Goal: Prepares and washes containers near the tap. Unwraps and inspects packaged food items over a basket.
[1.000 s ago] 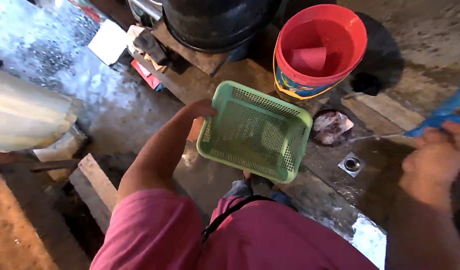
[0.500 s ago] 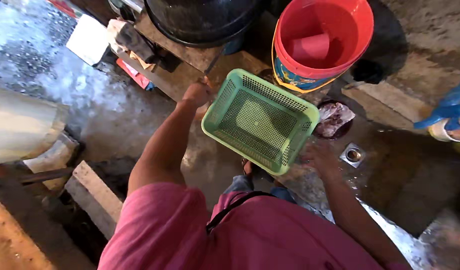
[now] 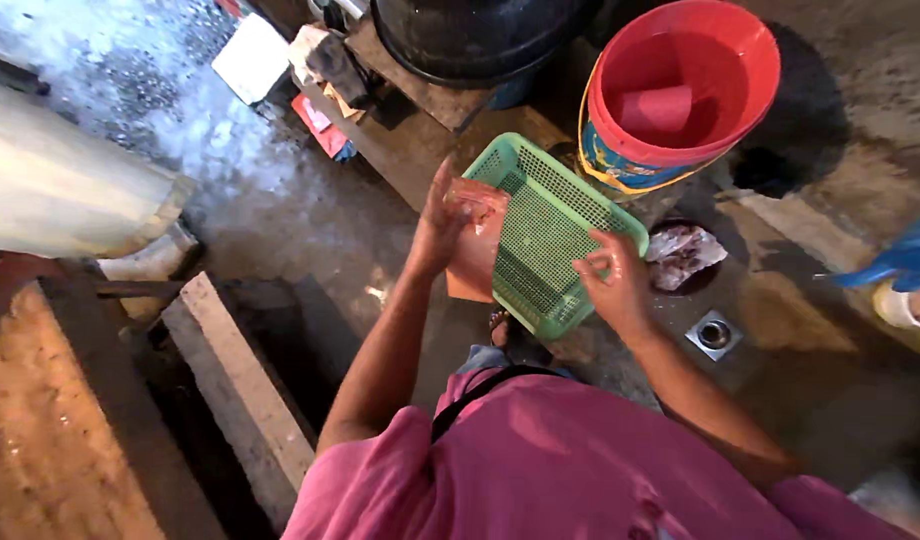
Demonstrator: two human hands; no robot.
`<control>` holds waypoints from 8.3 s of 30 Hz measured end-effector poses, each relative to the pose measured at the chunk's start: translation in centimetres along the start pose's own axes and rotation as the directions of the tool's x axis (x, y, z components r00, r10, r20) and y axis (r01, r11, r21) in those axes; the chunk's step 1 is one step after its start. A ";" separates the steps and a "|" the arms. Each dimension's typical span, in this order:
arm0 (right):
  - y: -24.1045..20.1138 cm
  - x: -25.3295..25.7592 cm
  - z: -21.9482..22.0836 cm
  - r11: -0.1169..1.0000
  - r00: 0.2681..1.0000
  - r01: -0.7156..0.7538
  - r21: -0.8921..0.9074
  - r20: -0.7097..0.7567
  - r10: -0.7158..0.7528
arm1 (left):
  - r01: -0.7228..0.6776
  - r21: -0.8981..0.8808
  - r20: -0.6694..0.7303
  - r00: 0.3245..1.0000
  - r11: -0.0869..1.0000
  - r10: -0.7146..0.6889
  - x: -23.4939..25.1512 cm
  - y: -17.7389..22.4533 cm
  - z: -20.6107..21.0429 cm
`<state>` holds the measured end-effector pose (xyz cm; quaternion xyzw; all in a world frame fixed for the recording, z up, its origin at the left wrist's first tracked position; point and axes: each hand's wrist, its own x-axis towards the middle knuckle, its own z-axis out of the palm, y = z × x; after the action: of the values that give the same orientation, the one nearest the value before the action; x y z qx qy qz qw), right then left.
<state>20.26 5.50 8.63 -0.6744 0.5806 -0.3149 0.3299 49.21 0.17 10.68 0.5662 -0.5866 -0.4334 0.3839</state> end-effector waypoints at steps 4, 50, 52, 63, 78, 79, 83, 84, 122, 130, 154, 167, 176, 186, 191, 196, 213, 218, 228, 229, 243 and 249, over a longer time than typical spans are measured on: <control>-2.0 4.1 1.1 0.885 0.883 0.459 -0.075 0.147 -0.445 | 0.015 -0.020 0.091 0.996 1.000 -0.013 -0.7 0.4 4.9; -4.3 5.9 1.0 0.920 0.919 0.379 -0.095 0.159 -0.362 | 0.042 -0.352 0.214 0.976 0.935 0.036 -1.0 -1.2 5.8; -6.1 5.9 0.4 0.997 0.986 0.070 0.037 0.150 -0.075 | 0.070 -0.333 0.281 0.959 0.940 0.028 -1.3 -1.6 5.6; -6.8 5.7 0.7 0.992 0.976 -0.045 0.116 0.217 0.019 | -0.168 -0.198 0.160 0.966 0.966 0.201 -1.7 0.4 6.0; 1.1 5.3 -1.1 0.876 0.899 -0.254 0.410 0.433 0.058 | 0.137 -0.686 0.023 0.986 0.715 -0.167 0.2 1.4 7.4; 1.4 4.8 -1.0 0.870 0.876 -0.284 0.403 0.477 0.065 | 0.138 -0.704 0.028 0.986 0.697 -0.167 0.2 2.3 7.3; 0.9 3.8 -0.4 0.873 0.915 -0.209 0.441 0.402 0.015 | 0.137 -0.748 0.043 0.986 0.650 -0.159 0.6 5.2 6.8; 0.5 3.8 -0.3 0.874 0.935 -0.176 0.454 0.354 0.004 | 0.119 -0.768 0.034 0.989 0.630 -0.145 0.7 5.5 6.7; -6.1 0.7 -1.8 0.910 0.958 -0.227 0.346 0.246 0.145 | 0.211 -0.617 0.053 0.972 0.758 -0.227 -3.0 5.4 9.9; -4.5 -1.2 -5.4 0.912 0.965 -0.182 0.368 -0.113 0.238 | 0.118 -0.547 0.159 0.987 0.829 -0.035 -3.4 8.5 16.3; -1.9 -5.1 -9.7 0.911 0.936 0.058 0.407 -0.340 0.092 | 0.364 -0.584 0.558 0.829 0.726 0.034 -4.0 11.1 20.5; -3.5 -4.2 -8.8 0.901 0.979 -0.095 0.423 -0.125 0.162 | 0.284 -0.713 0.355 0.935 0.641 -0.019 -2.5 11.2 16.9; -5.5 -1.7 -6.2 0.885 0.954 -0.290 0.365 0.045 0.295 | 0.373 -0.718 0.203 0.920 0.587 -0.336 -4.6 10.1 15.7; -5.4 -0.6 -3.4 0.855 0.962 -0.271 0.442 0.130 0.238 | 0.306 -0.819 0.186 0.942 0.486 -0.280 -4.9 8.4 12.7; -6.0 -0.1 -3.1 0.920 0.967 -0.254 0.297 0.090 0.238 | 0.323 -0.768 0.253 0.946 0.553 -0.202 -5.2 7.6 11.2; -7.0 -0.1 -2.5 0.941 0.979 -0.203 0.270 0.066 0.192 | 0.249 -0.770 0.132 0.963 0.587 -0.235 -5.7 8.1 11.2; -7.9 1.2 -2.3 0.959 0.980 -0.142 0.246 0.169 0.102 | 0.222 -0.860 0.075 0.946 0.460 -0.316 -6.9 8.4 11.0; -7.5 1.3 -2.5 0.929 0.981 -0.120 0.350 0.186 0.056 | 0.184 -0.871 0.043 0.952 0.455 -0.302 -6.4 8.7 10.7; -9.0 1.6 -3.3 0.980 0.987 -0.123 0.159 0.124 0.103 | 0.153 -0.885 0.061 0.975 0.441 -0.214 -5.8 9.2 10.0; -9.2 1.4 -3.3 0.979 0.987 -0.118 0.165 0.129 0.097 | 0.142 -0.878 0.030 0.969 0.456 -0.245 -5.7 9.6 10.2; -9.1 4.6 -9.8 0.964 0.959 0.258 -0.062 0.142 -0.247 | -0.007 -0.699 0.019 0.999 0.715 0.028 -5.6 6.3 8.0; -11.9 7.3 -11.4 0.890 0.851 0.429 0.154 0.262 -0.455 | -0.133 -0.435 0.134 0.968 0.890 0.210 -5.4 6.5 6.9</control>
<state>18.85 -1.30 25.25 -0.8132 0.3403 -0.3052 0.3601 40.88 5.96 14.77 0.3744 -0.5583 -0.5632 0.4805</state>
